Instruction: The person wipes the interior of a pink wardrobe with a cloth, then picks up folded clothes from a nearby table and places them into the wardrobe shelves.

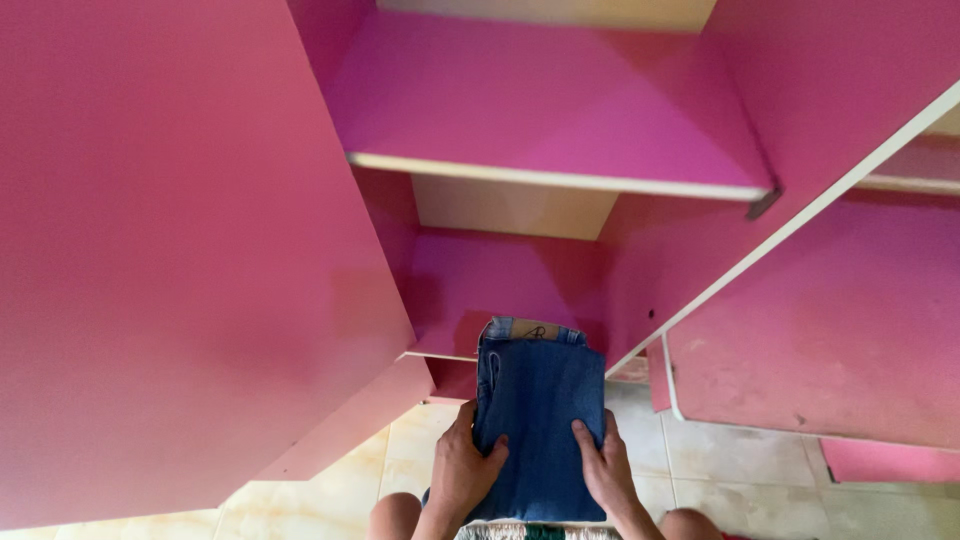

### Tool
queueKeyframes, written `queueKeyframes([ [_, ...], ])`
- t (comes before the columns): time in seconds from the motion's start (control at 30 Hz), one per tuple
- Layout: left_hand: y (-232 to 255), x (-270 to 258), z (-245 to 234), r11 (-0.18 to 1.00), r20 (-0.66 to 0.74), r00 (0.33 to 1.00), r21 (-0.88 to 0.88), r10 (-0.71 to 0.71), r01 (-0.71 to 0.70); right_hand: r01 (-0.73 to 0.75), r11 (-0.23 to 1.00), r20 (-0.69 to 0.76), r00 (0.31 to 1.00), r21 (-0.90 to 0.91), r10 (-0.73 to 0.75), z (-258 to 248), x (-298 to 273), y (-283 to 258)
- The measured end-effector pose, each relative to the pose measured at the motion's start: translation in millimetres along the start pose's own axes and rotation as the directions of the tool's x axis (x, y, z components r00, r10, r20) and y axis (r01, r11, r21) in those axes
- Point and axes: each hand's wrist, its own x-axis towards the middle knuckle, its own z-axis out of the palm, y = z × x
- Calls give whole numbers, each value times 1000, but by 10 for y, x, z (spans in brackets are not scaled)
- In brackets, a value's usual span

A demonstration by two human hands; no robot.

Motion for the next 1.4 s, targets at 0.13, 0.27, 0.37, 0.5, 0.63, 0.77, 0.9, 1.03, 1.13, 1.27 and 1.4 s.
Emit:
queueKeyframes([
  [0.13,-570,-175,236,1000,64,998,6,27,-28,87,995,-16,996,46,-87,117,-64,736],
  [0.27,-1174,-334,596,998,122,992,66,-8,0,24,998,-10,1000,51,-24,198,-108,1394],
  [0.37,-1663,-332,900,986,190,981,150,37,-67,37,998,-23,999,43,-36,323,-21,1774],
  [0.5,-2213,-83,1398,968,163,986,236,45,-83,102,994,-64,993,-28,-104,487,91,2102],
  [0.63,-2556,460,1803,972,63,998,235,-13,-2,49,998,-109,993,-38,-53,719,435,2258],
  [0.77,-2916,1107,2074,918,41,970,335,-241,214,157,986,-155,974,-49,-163,993,947,2587],
  [0.9,-3381,1522,2333,944,-30,984,278,-175,177,160,977,-132,975,-140,-178,1184,1505,3056],
  [1.03,-3827,1849,2527,951,-32,990,278,-134,138,82,964,-104,988,-251,-111,1312,2062,3374],
  [1.13,-4132,2090,2703,953,-13,982,240,-188,185,-15,915,-112,993,-404,-33,1393,2396,3540],
  [1.27,-4388,2380,2847,961,14,979,194,-204,197,28,918,-100,992,-397,-73,1487,2733,3623],
  [1.4,-4455,2695,2933,997,-78,994,39,74,-71,178,913,-195,945,-367,-262,1537,3022,3607],
])
